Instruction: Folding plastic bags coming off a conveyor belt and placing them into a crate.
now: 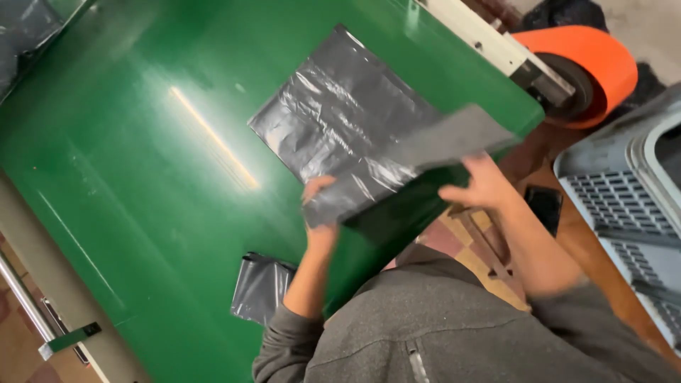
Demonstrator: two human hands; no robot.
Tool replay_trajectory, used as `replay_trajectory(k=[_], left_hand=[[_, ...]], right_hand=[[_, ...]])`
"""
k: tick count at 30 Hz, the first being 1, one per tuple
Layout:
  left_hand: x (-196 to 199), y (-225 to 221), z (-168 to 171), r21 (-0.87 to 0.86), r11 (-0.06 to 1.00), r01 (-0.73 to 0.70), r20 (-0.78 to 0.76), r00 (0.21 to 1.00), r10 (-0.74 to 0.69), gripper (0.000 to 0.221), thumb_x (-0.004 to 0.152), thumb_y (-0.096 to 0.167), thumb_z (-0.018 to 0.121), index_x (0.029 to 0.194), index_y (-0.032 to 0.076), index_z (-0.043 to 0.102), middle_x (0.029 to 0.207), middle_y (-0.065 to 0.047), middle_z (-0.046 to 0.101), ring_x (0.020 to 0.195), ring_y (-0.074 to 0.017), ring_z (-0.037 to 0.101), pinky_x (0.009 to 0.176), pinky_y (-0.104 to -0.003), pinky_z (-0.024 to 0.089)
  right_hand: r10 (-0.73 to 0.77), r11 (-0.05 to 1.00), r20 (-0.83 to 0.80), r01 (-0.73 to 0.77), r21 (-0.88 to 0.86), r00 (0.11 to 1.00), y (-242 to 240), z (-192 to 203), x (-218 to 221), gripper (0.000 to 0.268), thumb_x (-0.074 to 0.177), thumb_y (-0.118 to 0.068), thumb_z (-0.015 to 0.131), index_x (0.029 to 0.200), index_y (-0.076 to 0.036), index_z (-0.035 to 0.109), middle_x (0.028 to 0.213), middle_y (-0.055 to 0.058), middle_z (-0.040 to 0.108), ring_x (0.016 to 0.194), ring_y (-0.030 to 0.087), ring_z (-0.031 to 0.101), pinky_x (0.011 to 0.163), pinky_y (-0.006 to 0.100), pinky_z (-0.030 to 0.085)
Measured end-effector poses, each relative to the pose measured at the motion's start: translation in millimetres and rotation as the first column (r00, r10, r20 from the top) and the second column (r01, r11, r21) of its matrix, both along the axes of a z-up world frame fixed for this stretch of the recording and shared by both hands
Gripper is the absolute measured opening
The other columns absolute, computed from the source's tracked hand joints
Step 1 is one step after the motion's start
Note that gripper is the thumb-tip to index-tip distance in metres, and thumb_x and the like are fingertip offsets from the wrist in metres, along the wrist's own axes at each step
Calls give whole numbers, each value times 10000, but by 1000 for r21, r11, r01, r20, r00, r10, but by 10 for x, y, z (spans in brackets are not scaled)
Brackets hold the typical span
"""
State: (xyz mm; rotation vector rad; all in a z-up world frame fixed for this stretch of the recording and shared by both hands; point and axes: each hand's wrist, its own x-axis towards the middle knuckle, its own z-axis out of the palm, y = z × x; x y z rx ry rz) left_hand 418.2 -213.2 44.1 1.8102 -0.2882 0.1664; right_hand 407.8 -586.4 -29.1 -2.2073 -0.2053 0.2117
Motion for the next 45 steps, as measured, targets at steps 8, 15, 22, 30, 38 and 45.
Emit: replay_trajectory(k=[8,15,22,30,38,45], left_hand=[[1526,710,-666,-245,804,-542,-561,756,339,368,963,219,692,1198,-63,676,1113,-105,715,976,-197,650,883,-351,523],[1704,834,-1003,-53,791,-609,-581,663,472,429,944,260,696,1232,-57,673,1136,-124,739,983,-214,678,887,-351,537],[1470,701,-471,246,767,-593,-392,663,638,448,930,274,710,1243,-41,657,1170,-133,726,1033,-246,678,907,-362,518],[936,173,-449,9,896,-444,-583,725,366,628,944,532,519,1338,44,525,1309,-139,624,1137,-280,648,909,-408,536],[544,515,-781,-781,310,-542,-615,753,-233,1082,893,844,175,1487,-27,417,1562,-189,443,1388,-318,505,1108,-469,422],[365,498,-826,-573,562,-596,-690,721,63,737,998,587,494,1458,11,498,1472,-145,522,1334,-281,508,1118,-410,419]], right_hand=[[130,981,460,-182,70,879,1054,1204,1933,209,874,-214,770,1051,-133,695,1027,-5,681,1007,259,595,963,390,452],[322,946,437,-274,-170,840,1596,440,3185,172,892,-161,734,1062,-162,706,1089,8,664,1038,245,588,946,414,435],[567,777,366,-333,-534,738,2100,198,3927,520,713,-269,848,1174,-113,666,1216,73,639,1142,296,565,888,464,425],[675,470,-21,-452,-758,738,2170,292,3834,219,706,-187,820,906,-196,730,883,3,672,970,261,584,863,440,394],[430,903,600,-307,-301,675,1072,956,2016,202,700,-74,718,875,-136,637,999,-14,644,1044,252,587,916,435,413],[424,898,564,-248,-363,708,816,590,1419,229,728,-78,739,948,-136,709,1087,-23,676,1170,233,597,1015,437,425]])
